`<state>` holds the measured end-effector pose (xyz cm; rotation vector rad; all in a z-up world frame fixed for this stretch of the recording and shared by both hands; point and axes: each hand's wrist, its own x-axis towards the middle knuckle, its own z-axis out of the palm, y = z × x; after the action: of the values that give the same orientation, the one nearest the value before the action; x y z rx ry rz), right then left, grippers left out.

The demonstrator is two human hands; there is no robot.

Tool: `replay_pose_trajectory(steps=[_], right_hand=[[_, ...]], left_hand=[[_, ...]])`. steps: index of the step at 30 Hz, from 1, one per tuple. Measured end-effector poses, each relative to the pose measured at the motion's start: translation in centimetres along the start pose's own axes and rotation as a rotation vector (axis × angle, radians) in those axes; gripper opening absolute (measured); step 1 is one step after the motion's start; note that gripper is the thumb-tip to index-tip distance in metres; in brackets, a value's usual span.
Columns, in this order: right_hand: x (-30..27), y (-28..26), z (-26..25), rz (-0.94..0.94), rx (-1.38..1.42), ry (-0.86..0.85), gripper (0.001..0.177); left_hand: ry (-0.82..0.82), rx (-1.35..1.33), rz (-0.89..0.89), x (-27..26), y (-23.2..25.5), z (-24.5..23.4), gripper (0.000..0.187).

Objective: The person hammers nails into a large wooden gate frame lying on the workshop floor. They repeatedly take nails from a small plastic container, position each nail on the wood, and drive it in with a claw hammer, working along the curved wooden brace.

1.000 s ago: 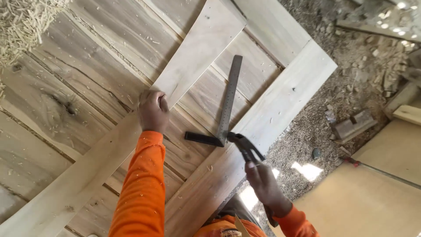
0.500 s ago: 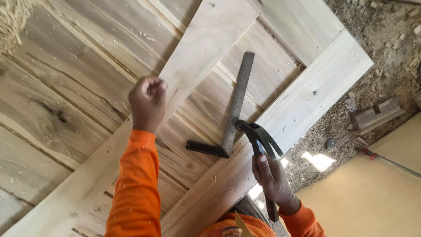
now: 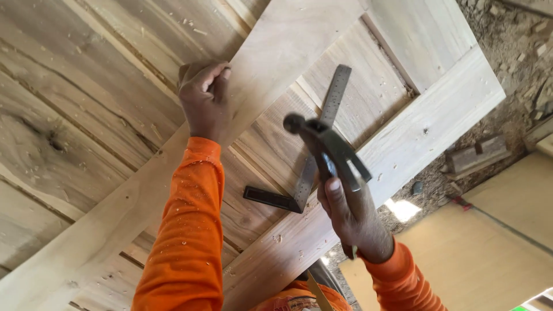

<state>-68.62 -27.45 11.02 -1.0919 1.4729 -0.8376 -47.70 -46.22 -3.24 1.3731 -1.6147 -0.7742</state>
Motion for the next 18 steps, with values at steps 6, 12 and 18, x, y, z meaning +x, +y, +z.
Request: replay_pose_trajectory(steps=[6, 12, 18], right_hand=[[7.2, -4.5, 1.5, -0.27, -0.261, -0.011, 0.047], [12.2, -3.3, 4.5, -0.284, -0.516, 0.004, 0.042], [12.8, -4.5, 4.6, -0.291, -0.667, 0.022, 0.042]], left_hand=[[0.058, 0.092, 0.071, -0.5, 0.4, -0.3, 0.008], [0.082, 0.121, 0.056, -0.3, 0.1, 0.1, 0.008], [0.068, 0.161, 0.04, -0.2, -0.6, 0.1, 0.011]])
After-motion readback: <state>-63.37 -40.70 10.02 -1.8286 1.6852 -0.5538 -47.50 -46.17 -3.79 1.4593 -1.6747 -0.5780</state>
